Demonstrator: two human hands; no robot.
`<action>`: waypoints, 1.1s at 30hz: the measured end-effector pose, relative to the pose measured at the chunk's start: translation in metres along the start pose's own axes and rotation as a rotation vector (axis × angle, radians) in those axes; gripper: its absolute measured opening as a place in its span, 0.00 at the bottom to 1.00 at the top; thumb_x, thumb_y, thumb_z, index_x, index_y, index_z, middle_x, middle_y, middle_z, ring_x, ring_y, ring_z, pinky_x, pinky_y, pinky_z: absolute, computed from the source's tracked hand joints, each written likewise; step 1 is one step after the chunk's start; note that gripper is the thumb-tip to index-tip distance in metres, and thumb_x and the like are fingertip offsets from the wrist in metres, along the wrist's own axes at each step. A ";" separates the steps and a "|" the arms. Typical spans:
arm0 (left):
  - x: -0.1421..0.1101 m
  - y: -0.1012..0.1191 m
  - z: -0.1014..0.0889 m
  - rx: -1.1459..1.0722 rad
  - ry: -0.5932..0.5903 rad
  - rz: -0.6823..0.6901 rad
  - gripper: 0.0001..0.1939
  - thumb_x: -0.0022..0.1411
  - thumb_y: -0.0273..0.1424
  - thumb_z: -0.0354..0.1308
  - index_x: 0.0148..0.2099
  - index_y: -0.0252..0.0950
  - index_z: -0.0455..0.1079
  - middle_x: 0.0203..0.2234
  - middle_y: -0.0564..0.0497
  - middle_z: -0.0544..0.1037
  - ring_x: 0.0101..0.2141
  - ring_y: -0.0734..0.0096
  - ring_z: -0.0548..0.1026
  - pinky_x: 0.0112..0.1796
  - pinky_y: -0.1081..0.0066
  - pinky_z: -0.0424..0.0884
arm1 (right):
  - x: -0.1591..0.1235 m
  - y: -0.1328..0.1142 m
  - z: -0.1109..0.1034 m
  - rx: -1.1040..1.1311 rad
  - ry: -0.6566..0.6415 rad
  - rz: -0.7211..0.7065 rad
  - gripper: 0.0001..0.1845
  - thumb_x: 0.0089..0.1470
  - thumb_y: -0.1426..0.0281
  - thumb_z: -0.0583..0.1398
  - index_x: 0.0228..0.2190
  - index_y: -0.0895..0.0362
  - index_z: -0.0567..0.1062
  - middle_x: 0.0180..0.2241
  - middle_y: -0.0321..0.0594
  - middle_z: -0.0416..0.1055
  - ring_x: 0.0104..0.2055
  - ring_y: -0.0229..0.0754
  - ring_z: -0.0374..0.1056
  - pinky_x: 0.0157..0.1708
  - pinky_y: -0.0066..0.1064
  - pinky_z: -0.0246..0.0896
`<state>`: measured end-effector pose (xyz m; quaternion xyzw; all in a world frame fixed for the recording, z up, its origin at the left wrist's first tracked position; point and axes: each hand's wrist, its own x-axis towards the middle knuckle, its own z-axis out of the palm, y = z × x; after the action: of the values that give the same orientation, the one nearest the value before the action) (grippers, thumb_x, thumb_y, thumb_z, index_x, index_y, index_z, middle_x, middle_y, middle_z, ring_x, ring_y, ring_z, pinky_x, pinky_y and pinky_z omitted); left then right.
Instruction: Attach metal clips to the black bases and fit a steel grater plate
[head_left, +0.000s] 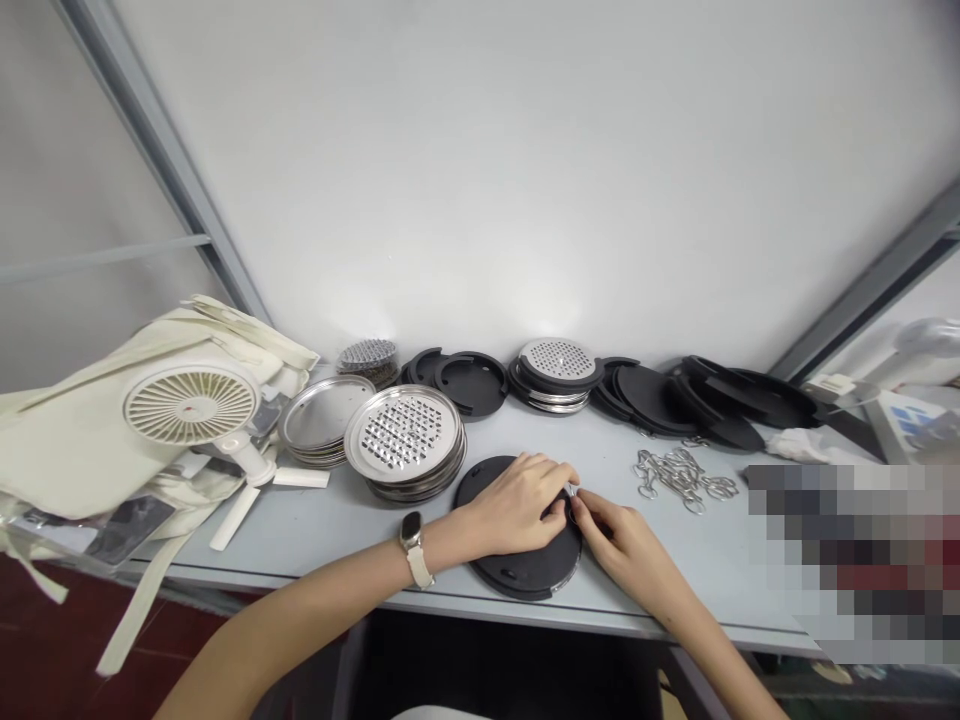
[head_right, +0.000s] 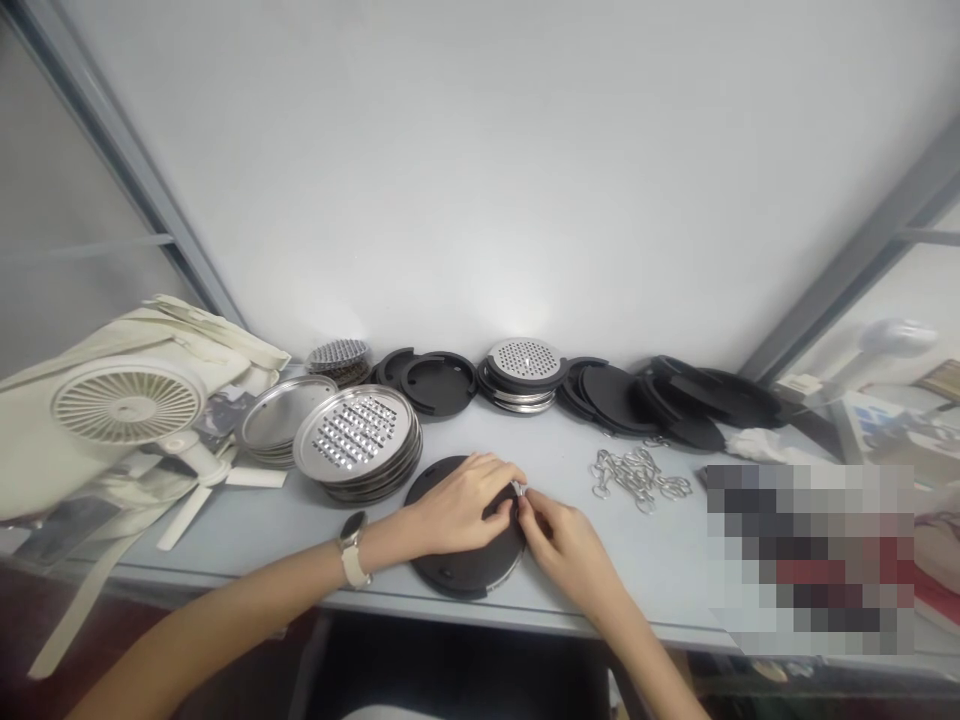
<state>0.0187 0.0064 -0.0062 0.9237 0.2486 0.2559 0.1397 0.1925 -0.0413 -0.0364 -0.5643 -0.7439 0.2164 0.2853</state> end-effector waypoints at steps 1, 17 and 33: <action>0.000 0.000 0.000 -0.007 -0.003 -0.001 0.11 0.59 0.22 0.49 0.45 0.35 0.62 0.37 0.46 0.72 0.42 0.63 0.70 0.47 0.64 0.64 | 0.000 0.000 0.000 0.002 0.005 -0.004 0.19 0.63 0.62 0.46 0.24 0.55 0.65 0.19 0.34 0.65 0.21 0.38 0.59 0.23 0.27 0.52; 0.000 0.003 -0.006 -0.064 -0.021 0.008 0.10 0.63 0.23 0.47 0.46 0.35 0.62 0.39 0.47 0.72 0.44 0.65 0.69 0.49 0.65 0.63 | 0.000 0.004 0.000 0.171 0.101 -0.021 0.15 0.64 0.60 0.48 0.27 0.53 0.61 0.21 0.29 0.57 0.23 0.36 0.55 0.25 0.25 0.54; 0.005 -0.010 -0.004 -0.587 0.042 -0.179 0.08 0.57 0.23 0.55 0.41 0.34 0.67 0.32 0.51 0.74 0.36 0.72 0.73 0.40 0.72 0.68 | -0.002 -0.003 -0.004 0.164 0.041 -0.128 0.11 0.64 0.65 0.48 0.30 0.54 0.63 0.25 0.33 0.61 0.26 0.37 0.58 0.29 0.26 0.57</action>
<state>0.0162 0.0176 -0.0047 0.8127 0.2474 0.3224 0.4175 0.1937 -0.0438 -0.0323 -0.4949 -0.7521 0.2463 0.3588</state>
